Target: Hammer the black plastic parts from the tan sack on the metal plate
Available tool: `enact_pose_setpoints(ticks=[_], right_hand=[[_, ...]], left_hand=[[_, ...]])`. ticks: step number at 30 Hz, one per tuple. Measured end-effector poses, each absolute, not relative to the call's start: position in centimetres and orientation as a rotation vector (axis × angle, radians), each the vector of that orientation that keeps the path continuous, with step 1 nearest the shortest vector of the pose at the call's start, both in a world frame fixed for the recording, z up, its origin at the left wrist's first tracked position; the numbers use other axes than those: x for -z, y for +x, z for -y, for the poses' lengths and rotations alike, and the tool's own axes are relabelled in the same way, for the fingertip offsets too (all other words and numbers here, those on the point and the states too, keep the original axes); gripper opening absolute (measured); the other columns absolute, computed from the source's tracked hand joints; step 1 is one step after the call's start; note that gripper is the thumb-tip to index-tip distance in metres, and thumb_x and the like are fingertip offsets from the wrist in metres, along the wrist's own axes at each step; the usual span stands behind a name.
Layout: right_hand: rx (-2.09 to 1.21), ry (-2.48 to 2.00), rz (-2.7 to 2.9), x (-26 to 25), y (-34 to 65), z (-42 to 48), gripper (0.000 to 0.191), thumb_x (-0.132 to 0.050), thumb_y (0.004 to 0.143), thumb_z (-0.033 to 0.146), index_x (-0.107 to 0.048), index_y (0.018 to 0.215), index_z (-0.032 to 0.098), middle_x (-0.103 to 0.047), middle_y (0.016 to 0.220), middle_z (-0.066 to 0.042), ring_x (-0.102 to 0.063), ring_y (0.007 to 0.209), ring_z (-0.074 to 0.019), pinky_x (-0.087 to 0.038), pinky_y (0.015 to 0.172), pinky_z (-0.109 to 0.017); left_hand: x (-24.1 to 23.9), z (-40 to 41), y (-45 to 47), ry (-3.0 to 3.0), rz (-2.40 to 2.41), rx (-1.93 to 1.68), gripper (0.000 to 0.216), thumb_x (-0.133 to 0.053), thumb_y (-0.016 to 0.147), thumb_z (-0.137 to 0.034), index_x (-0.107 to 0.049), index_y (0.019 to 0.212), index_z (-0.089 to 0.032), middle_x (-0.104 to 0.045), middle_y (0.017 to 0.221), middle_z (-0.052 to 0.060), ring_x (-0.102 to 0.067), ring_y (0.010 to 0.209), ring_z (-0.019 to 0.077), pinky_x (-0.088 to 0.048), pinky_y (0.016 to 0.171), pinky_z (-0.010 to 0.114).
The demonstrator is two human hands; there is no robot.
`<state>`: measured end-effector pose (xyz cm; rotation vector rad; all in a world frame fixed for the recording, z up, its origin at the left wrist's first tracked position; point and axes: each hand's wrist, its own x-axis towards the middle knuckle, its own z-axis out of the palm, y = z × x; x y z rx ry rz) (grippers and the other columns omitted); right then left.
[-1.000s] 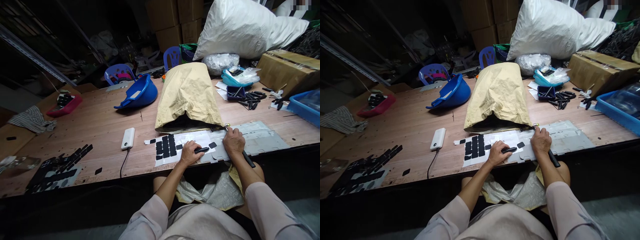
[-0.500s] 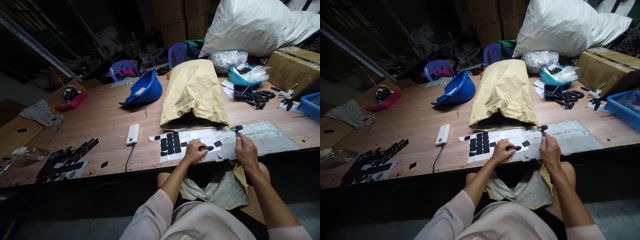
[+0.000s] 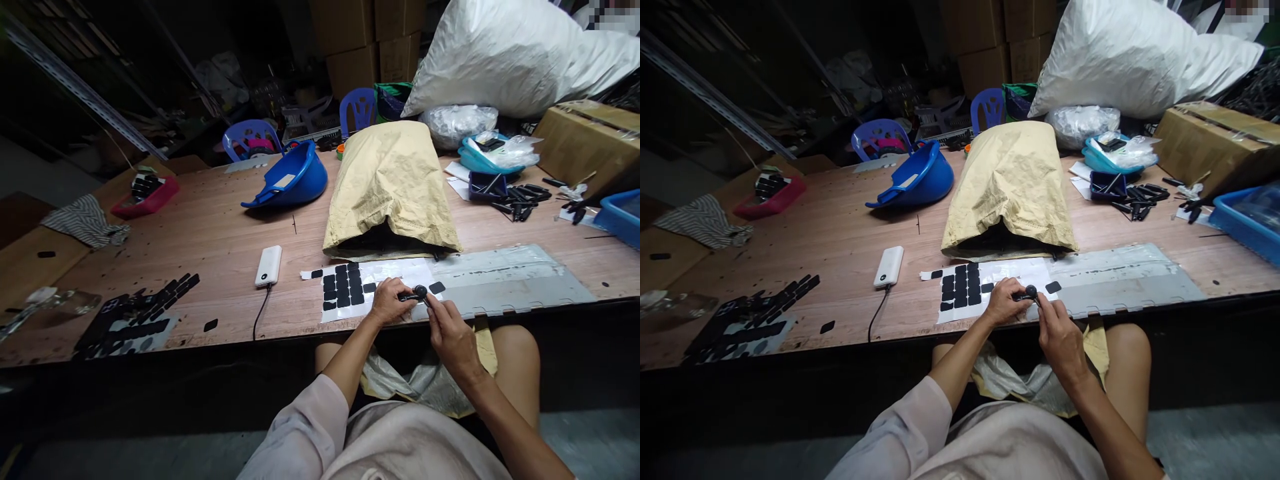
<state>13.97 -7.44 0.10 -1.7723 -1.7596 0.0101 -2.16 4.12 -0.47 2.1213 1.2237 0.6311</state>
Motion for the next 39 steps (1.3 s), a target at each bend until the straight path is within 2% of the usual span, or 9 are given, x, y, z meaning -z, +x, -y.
enact_pose_setpoints(ticks=[4,8,14,18,21,24,27,31,39], right_hand=[[0.036,-1.846,1.789,0.0,14.1,7.4,0.043,-0.042,0.110,0.033,-0.072,0.140,0.024,-0.072,0.100,-0.007,-0.067,0.075,-0.0161,-0.045,0.060,-0.025],[0.071,-1.819,1.713,-0.3,14.7,7.3,0.044,-0.042,0.111,0.034,-0.071,0.142,0.022,-0.071,0.099,-0.008,-0.070,0.086,-0.0187,-0.049,0.067,-0.025],[0.044,-1.856,1.719,-0.1,15.0,7.5,0.044,-0.041,0.111,0.036,-0.072,0.140,0.024,-0.072,0.099,-0.007,-0.068,0.081,-0.0184,-0.047,0.064,-0.026],[0.124,-1.890,1.601,-1.1,16.6,6.8,0.045,-0.042,0.110,0.035,-0.071,0.142,0.022,-0.072,0.106,-0.010,-0.068,0.090,-0.0206,-0.048,0.070,-0.028],[0.253,-2.021,1.501,-1.9,19.4,5.3,0.043,-0.048,0.108,0.035,-0.072,0.141,0.023,-0.071,0.109,-0.010,-0.063,0.087,-0.0199,-0.042,0.068,-0.030],[0.319,-2.211,1.469,-2.0,22.6,3.2,0.039,-0.054,0.104,0.032,-0.076,0.135,0.023,-0.067,0.103,-0.010,-0.054,0.080,-0.0188,-0.034,0.064,-0.032],[0.308,-2.351,1.498,-1.4,25.1,1.0,0.036,-0.055,0.103,0.030,-0.080,0.128,0.021,-0.065,0.096,-0.011,-0.051,0.083,-0.0207,-0.031,0.068,-0.033],[0.298,-2.406,1.515,-0.6,25.8,-1.5,0.037,-0.057,0.101,0.027,-0.078,0.130,0.020,-0.064,0.097,-0.012,-0.051,0.082,-0.0206,-0.029,0.069,-0.033],[0.395,-2.395,1.517,-0.2,23.9,-4.4,0.038,-0.045,0.104,0.023,-0.077,0.123,0.013,-0.063,0.101,-0.018,-0.050,0.084,-0.0227,-0.023,0.070,-0.036]], left_hand=[[0.5,-4.1,-2.0,2.114,-1.224,-0.649,0.012,-0.090,0.082,-0.024,-0.084,0.093,-0.025,-0.075,0.091,0.002,-0.066,0.094,0.0225,-0.049,0.095,0.037],[0.6,-4.0,-1.9,2.100,-1.218,-0.678,0.015,-0.092,0.079,-0.021,-0.085,0.092,-0.025,-0.075,0.091,0.002,-0.066,0.094,0.0226,-0.049,0.095,0.037],[0.6,-4.0,-1.9,2.093,-1.218,-0.677,0.015,-0.092,0.079,-0.022,-0.085,0.092,-0.024,-0.074,0.090,0.002,-0.066,0.094,0.0226,-0.050,0.095,0.038],[0.6,-4.0,-1.9,2.109,-1.232,-0.663,0.015,-0.091,0.079,-0.022,-0.084,0.091,-0.024,-0.075,0.091,0.002,-0.066,0.094,0.0230,-0.050,0.093,0.037],[0.5,-3.9,-1.8,2.143,-1.232,-0.645,0.015,-0.089,0.079,-0.023,-0.083,0.093,-0.023,-0.076,0.094,0.003,-0.066,0.096,0.0236,-0.051,0.094,0.038],[0.3,-3.9,-1.7,2.172,-1.256,-0.614,0.020,-0.089,0.078,-0.025,-0.083,0.097,-0.025,-0.076,0.097,0.003,-0.067,0.099,0.0253,-0.051,0.095,0.039],[0.1,-3.9,-1.7,2.189,-1.266,-0.582,0.023,-0.091,0.077,-0.028,-0.083,0.099,-0.025,-0.076,0.099,0.004,-0.067,0.101,0.0267,-0.052,0.095,0.040],[0.1,-3.8,-1.7,2.200,-1.257,-0.568,0.020,-0.090,0.079,-0.028,-0.083,0.097,-0.025,-0.075,0.098,0.004,-0.067,0.101,0.0267,-0.052,0.095,0.040],[0.6,-4.3,-2.0,2.212,-1.234,-0.606,0.019,-0.090,0.080,-0.028,-0.082,0.096,-0.023,-0.075,0.096,0.004,-0.067,0.097,0.0255,-0.052,0.093,0.039]])
